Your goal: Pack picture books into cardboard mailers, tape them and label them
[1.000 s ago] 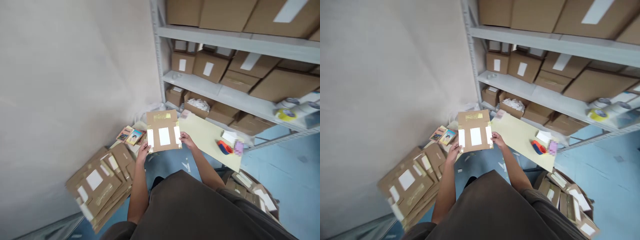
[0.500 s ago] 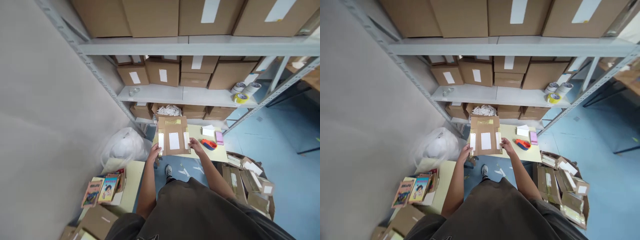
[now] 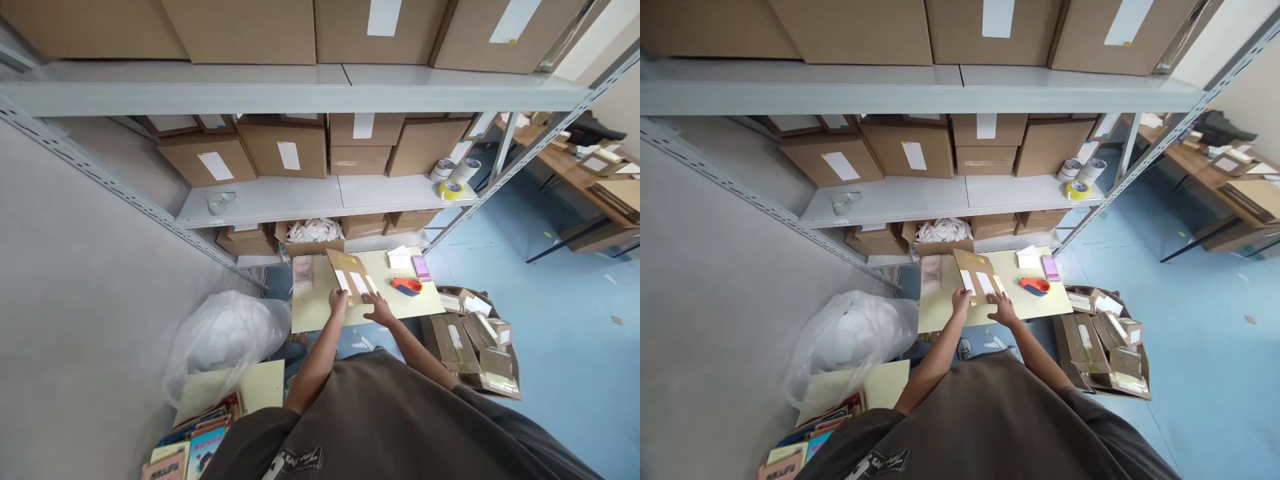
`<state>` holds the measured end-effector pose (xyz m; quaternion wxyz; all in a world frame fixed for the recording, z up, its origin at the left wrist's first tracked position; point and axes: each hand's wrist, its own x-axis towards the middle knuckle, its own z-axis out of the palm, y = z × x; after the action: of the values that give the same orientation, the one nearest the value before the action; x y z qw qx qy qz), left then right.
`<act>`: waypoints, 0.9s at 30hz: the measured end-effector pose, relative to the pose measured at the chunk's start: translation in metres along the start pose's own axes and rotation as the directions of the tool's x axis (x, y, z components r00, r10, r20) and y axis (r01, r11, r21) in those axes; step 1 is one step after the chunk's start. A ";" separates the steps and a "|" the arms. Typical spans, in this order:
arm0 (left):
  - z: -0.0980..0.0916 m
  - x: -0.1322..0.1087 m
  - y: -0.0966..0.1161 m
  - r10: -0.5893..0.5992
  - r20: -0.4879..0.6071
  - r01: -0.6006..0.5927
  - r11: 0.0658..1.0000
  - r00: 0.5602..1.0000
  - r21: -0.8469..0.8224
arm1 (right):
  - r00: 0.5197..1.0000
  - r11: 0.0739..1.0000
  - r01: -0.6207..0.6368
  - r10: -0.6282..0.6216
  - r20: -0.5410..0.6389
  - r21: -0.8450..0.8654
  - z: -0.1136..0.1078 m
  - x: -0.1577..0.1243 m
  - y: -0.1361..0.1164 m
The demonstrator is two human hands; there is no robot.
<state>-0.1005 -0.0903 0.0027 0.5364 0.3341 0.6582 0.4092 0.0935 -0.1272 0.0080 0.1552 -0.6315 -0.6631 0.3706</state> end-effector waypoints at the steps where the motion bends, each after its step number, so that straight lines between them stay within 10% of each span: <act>1: 0.013 -0.005 -0.002 -0.021 -0.018 0.020 0.998 1.000 -0.053 | 0.999 1.000 0.018 -0.017 -0.041 0.011 0.005 -0.004 -0.003; 6: 0.033 0.000 0.008 0.044 0.128 -0.020 0.984 0.991 -0.180 | 0.962 0.984 -0.061 0.102 -0.252 0.166 -0.005 -0.007 -0.004; 10: -0.007 0.054 0.050 0.153 -0.104 -0.145 0.986 0.983 0.081 | 0.953 0.950 -0.065 0.150 -0.262 0.306 -0.041 -0.004 0.019; 15: -0.046 0.106 0.086 0.208 0.109 -0.226 0.956 0.972 0.187 | 0.984 0.909 0.013 0.061 -0.165 0.416 -0.068 0.003 0.050; 27: -0.060 0.058 0.018 0.223 0.122 -0.221 0.975 0.967 -0.029 | 0.974 0.815 -0.021 0.149 -0.173 0.580 -0.028 0.068 0.028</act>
<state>-0.1706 -0.0419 -0.0013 0.5297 0.4266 0.5789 0.4498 0.1225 -0.0563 -0.0101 0.3907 -0.6200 -0.4714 0.4907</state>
